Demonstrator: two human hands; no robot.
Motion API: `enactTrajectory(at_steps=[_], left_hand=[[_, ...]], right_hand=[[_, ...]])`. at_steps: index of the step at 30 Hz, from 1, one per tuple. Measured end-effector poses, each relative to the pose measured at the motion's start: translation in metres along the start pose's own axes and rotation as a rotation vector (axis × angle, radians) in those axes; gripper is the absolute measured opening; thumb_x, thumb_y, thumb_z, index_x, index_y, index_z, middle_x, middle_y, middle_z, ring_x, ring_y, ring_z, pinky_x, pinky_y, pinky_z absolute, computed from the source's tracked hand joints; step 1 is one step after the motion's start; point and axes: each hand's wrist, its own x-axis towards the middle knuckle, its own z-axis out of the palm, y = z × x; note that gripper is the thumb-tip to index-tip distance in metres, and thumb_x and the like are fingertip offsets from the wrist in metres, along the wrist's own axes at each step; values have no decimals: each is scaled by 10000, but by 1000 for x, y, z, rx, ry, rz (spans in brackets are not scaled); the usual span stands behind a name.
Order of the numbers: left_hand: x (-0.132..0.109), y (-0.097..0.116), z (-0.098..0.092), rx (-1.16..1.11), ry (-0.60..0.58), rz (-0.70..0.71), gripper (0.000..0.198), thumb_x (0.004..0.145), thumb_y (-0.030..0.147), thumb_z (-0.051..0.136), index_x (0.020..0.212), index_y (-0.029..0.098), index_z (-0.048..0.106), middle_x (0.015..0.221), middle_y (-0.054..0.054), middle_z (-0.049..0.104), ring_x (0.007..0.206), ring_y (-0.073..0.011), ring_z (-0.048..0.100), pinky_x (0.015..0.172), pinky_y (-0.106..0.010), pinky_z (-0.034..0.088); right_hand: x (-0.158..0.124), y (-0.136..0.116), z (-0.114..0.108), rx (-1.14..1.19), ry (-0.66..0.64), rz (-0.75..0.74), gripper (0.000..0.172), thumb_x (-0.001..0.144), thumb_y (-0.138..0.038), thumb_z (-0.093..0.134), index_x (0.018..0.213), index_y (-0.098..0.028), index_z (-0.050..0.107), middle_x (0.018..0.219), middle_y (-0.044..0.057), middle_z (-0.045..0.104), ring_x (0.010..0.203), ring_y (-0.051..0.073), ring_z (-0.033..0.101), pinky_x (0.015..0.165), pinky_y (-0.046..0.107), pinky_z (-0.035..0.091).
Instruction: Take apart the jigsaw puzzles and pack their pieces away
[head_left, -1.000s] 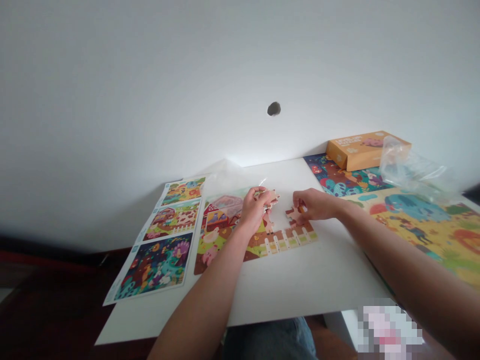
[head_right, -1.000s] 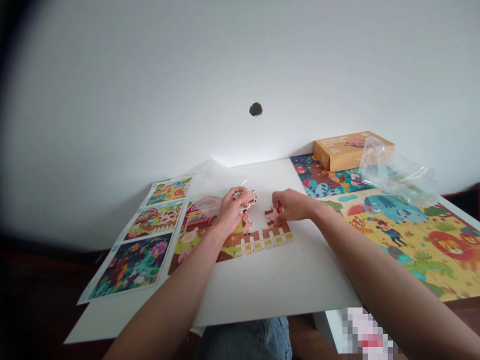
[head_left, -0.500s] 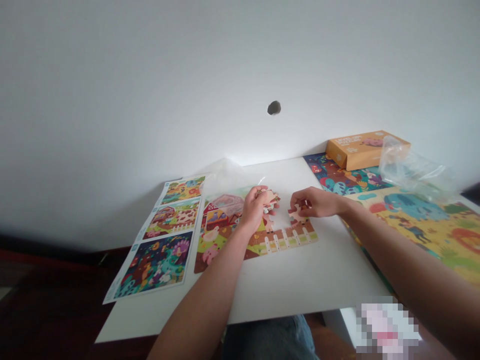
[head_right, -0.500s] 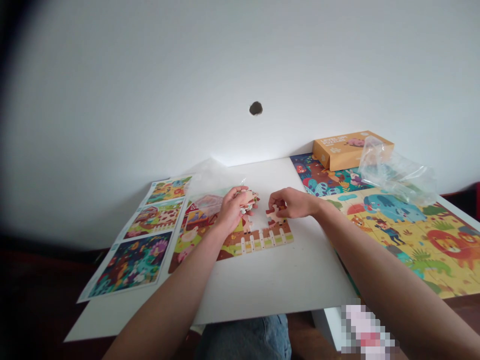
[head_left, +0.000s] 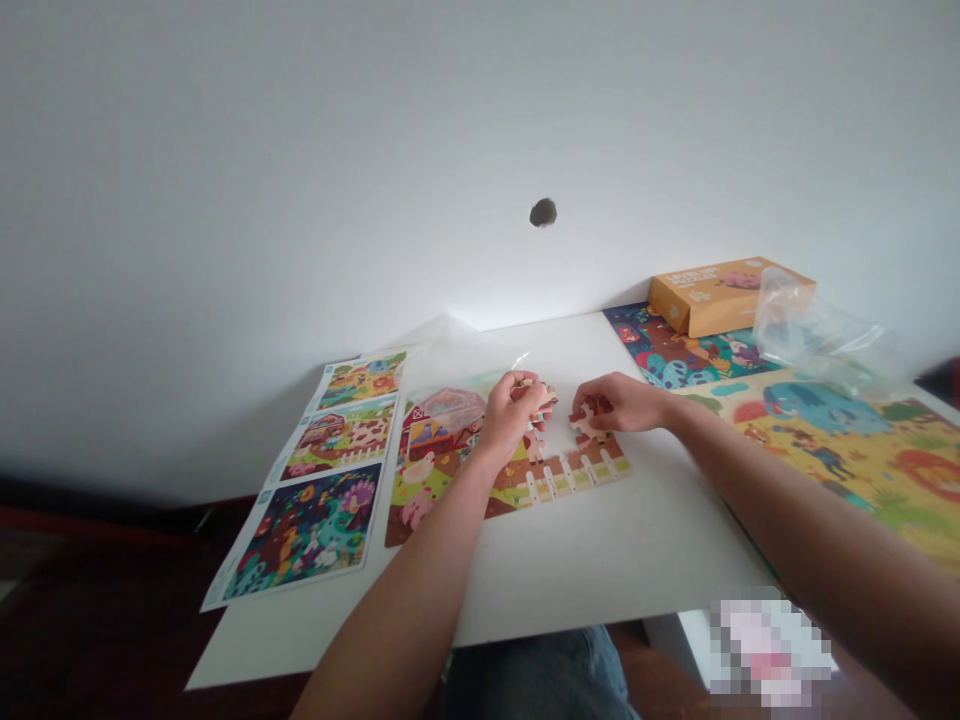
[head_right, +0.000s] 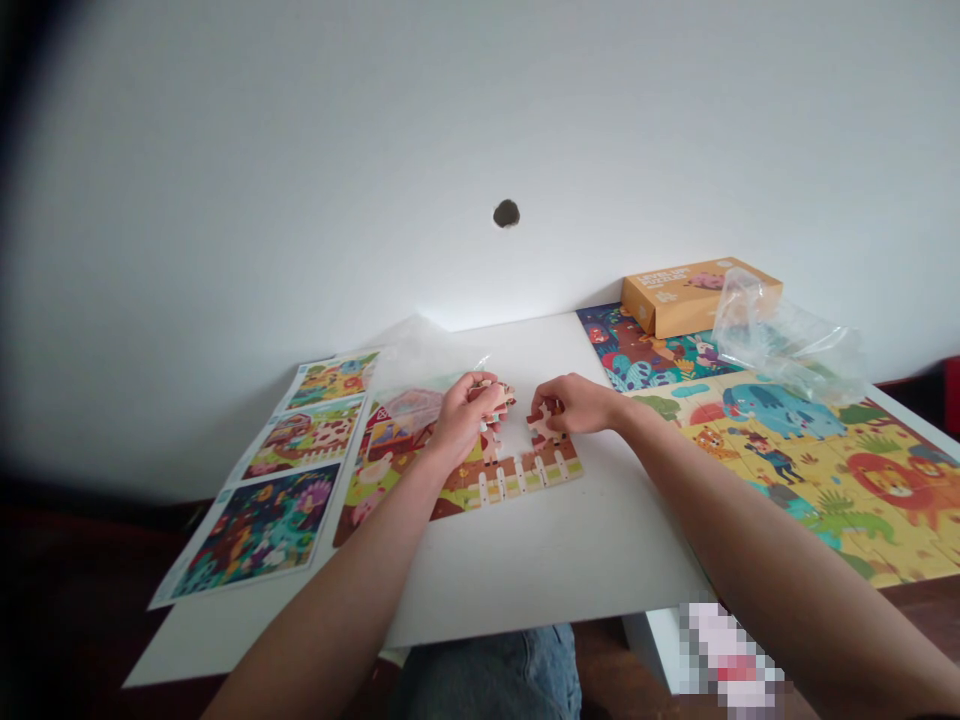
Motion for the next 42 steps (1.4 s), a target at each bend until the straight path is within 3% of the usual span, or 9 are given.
enactTrajectory(at_steps=[3,6,11,18,24,28,32,35,42], left_hand=[[-5,5,2,12,-93,38,368,742,405,727,983,186,555,862,-71,669,540,-163,639,414,-244,476],[-9,9,3,18,-178,57,343,765,405,701,994,193,558,893,-74,669,548,-183,655,400,-252,477],[-5,5,2,14,-103,-7,352,747,378,709,1003,186,562,875,-65,658,546,-186,662,422,-258,491],[-4,3,1,26,-103,-24,353,764,371,695,1047,188,589,886,-68,650,557,-199,676,439,-275,507],[-5,5,2,49,-108,-42,336,775,358,673,1046,185,576,881,-51,652,548,-180,671,440,-263,509],[-5,5,3,56,-109,-38,335,773,343,671,1049,179,575,877,-44,646,552,-173,668,442,-255,507],[-5,6,3,52,-100,-47,339,772,338,674,1056,179,579,862,-42,640,554,-174,668,435,-247,503],[-5,5,2,41,-103,-44,348,770,343,681,1058,178,577,864,-47,645,538,-171,664,430,-245,498],[-4,4,2,40,-98,-40,355,761,355,688,1050,178,581,823,-41,641,527,-182,667,408,-235,480]], right_hand=[[1,0,1,-36,25,31,300,698,-213,599,957,-167,742,713,6,641,620,128,557,579,221,396],[-1,0,1,-27,71,-33,290,717,-240,602,964,-154,729,690,5,635,603,125,543,584,227,394],[-5,-1,-1,116,68,-130,204,719,-225,602,883,-128,677,655,-12,589,564,96,457,547,215,352],[-5,0,0,213,-120,-129,186,728,-238,626,877,-127,640,704,-15,582,602,97,475,552,206,354],[-1,4,3,4,29,-118,274,729,-228,627,983,-147,691,687,-13,589,608,113,517,592,218,388],[0,4,4,18,52,-161,248,717,-202,627,954,-145,674,751,3,601,646,118,523,610,218,390],[-1,1,3,133,-71,-215,114,678,-175,632,775,-153,576,692,-35,490,616,95,419,568,209,336],[-3,-2,3,175,-205,-236,124,659,-148,625,714,-164,515,662,-58,428,611,85,381,585,212,316],[-6,-11,2,95,-278,-193,148,658,-180,651,797,-155,607,700,-38,521,633,102,449,592,216,350]])
